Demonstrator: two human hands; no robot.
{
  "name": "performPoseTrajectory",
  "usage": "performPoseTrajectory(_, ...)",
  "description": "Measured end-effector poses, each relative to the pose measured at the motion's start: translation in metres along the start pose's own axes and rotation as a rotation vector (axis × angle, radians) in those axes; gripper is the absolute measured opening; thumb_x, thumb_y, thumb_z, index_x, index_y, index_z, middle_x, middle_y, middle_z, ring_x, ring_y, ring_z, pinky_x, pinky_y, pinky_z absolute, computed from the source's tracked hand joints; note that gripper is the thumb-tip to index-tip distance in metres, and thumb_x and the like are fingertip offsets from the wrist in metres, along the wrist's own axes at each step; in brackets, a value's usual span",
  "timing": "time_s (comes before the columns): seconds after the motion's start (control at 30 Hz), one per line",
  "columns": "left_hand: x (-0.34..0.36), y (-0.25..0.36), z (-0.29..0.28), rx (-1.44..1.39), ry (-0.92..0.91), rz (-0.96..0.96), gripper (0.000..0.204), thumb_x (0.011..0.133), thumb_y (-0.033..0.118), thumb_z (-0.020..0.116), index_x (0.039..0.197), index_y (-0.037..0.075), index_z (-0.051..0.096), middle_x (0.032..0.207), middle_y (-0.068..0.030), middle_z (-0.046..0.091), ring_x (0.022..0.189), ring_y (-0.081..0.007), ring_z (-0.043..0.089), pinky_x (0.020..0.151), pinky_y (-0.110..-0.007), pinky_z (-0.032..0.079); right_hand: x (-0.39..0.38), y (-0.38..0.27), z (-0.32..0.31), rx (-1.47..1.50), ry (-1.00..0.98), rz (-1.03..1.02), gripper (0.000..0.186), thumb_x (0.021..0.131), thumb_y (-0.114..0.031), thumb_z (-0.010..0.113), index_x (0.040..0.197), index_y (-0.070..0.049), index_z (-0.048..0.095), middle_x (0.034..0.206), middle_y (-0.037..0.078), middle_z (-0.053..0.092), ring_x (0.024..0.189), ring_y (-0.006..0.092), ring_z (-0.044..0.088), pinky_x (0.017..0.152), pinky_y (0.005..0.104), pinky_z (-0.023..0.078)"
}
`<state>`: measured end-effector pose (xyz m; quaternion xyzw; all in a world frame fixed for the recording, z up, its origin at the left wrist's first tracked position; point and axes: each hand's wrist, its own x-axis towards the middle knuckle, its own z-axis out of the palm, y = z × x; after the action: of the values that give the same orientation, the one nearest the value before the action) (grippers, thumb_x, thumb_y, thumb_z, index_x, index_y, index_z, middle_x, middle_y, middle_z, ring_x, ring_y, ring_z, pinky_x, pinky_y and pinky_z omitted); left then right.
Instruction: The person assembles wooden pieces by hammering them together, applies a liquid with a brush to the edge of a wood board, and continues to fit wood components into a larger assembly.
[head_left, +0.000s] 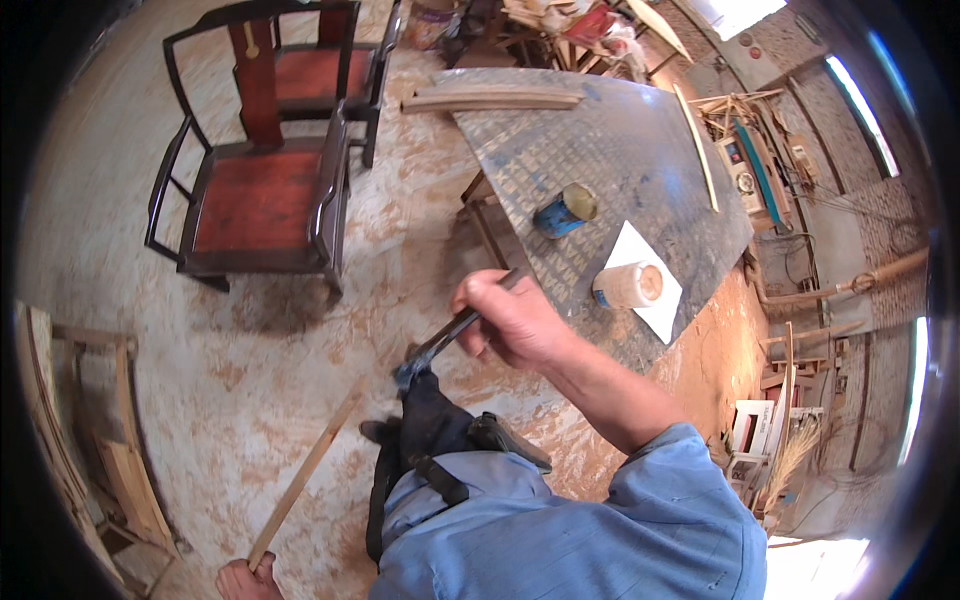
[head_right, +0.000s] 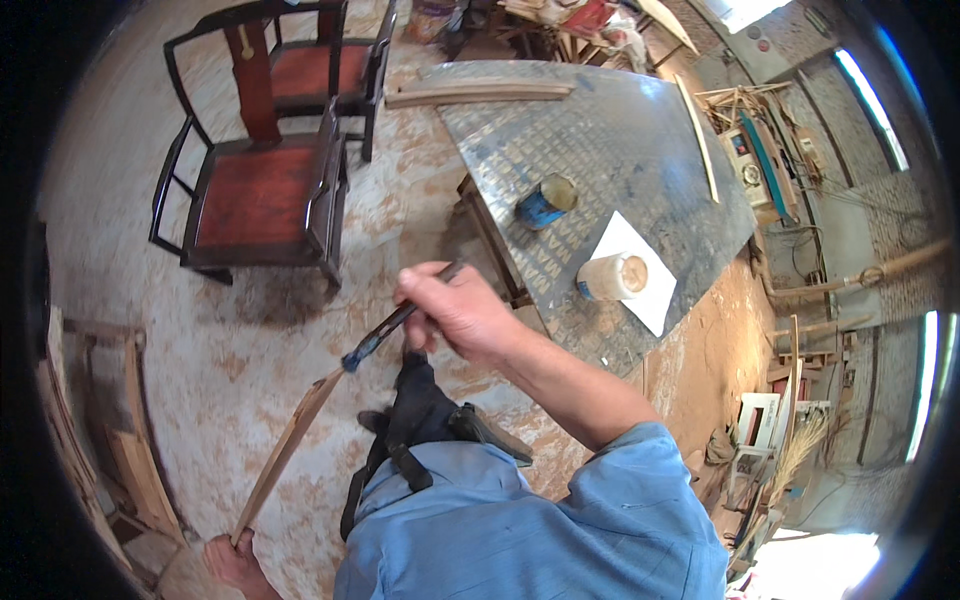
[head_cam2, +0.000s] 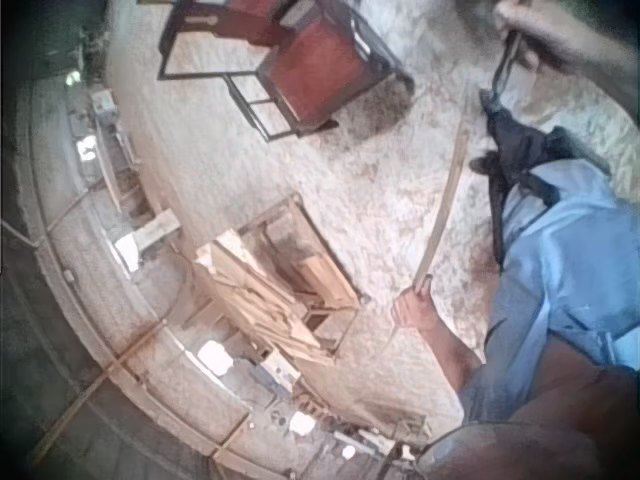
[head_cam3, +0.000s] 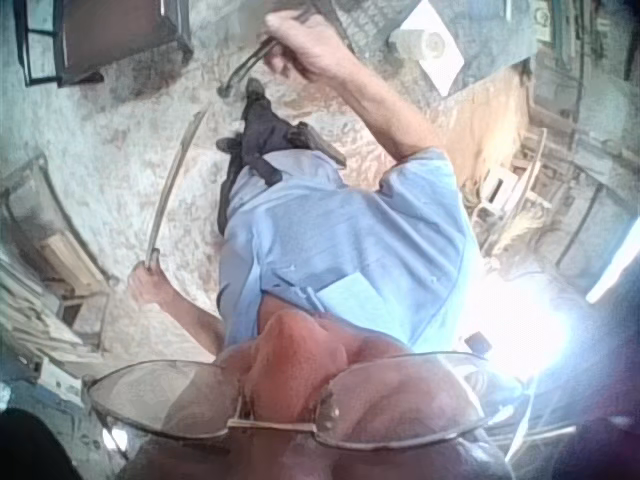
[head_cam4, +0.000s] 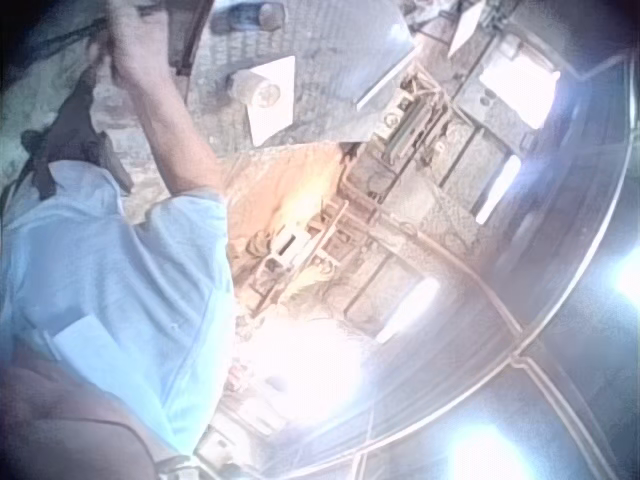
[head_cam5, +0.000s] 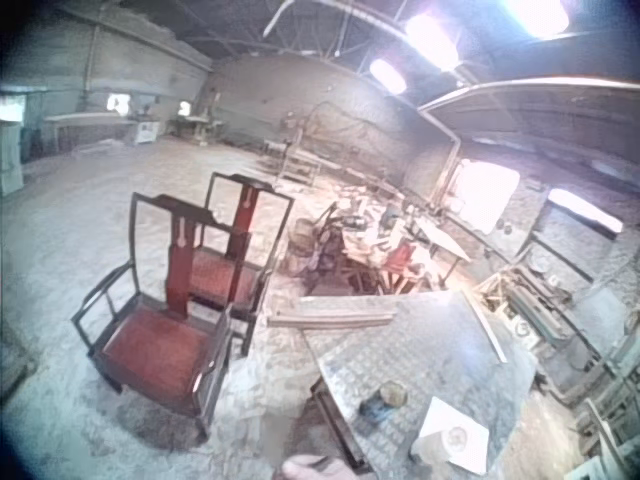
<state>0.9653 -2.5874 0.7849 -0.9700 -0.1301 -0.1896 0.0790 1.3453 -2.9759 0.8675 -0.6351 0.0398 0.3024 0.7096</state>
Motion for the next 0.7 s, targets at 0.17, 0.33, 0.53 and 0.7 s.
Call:
performPoseTrajectory(0.17,-0.010,0.004,-0.001,0.072,-0.012,-0.071,0.055,0.076,0.058,0.072,0.064,0.011,0.046,0.061,-0.0078,0.046,0.058,-0.0304,0.050,0.056,-0.043,0.040,-0.012,-0.038,-0.078,-0.121,0.472,-0.230,0.033,0.094,-0.042,0.060,0.085,-0.011,0.064,0.066,0.003,0.057,0.055,0.0116,0.053,0.049,0.0271,0.041)
performPoseTrajectory(0.33,-0.013,0.025,-0.016,0.057,-0.034,-0.264,0.056,0.064,0.053,0.082,0.054,0.017,0.040,0.051,-0.0011,0.043,0.050,-0.0240,0.048,0.049,-0.040,0.038,0.000,-0.062,-0.174,-0.182,0.768,-0.409,0.037,0.097,-0.043,0.058,0.070,-0.019,0.050,0.056,-0.007,0.034,0.047,0.0060,0.032,0.045,0.0247,0.024)
performPoseTrajectory(0.53,0.022,0.043,-0.036,0.089,0.054,-0.461,0.057,0.071,0.057,0.075,0.053,0.014,0.044,0.052,-0.0030,0.050,0.048,-0.0224,0.053,0.046,-0.035,0.041,0.026,-0.078,-0.203,-0.252,0.638,-0.508,0.041,0.097,-0.040,0.057,0.087,0.000,0.062,0.067,0.009,0.055,0.052,0.0190,0.048,0.056,0.0332,0.043)
performPoseTrajectory(0.7,0.033,0.054,-0.052,0.149,0.092,-0.631,0.057,0.072,0.057,0.075,0.052,0.013,0.046,0.052,-0.0039,0.052,0.048,-0.0242,0.055,0.046,-0.035,0.043,0.050,-0.091,-0.144,-0.299,0.488,-0.492,0.040,0.098,-0.039,0.057,0.077,-0.005,0.056,0.063,0.007,0.054,0.055,0.0178,0.047,0.054,0.0309,0.035)
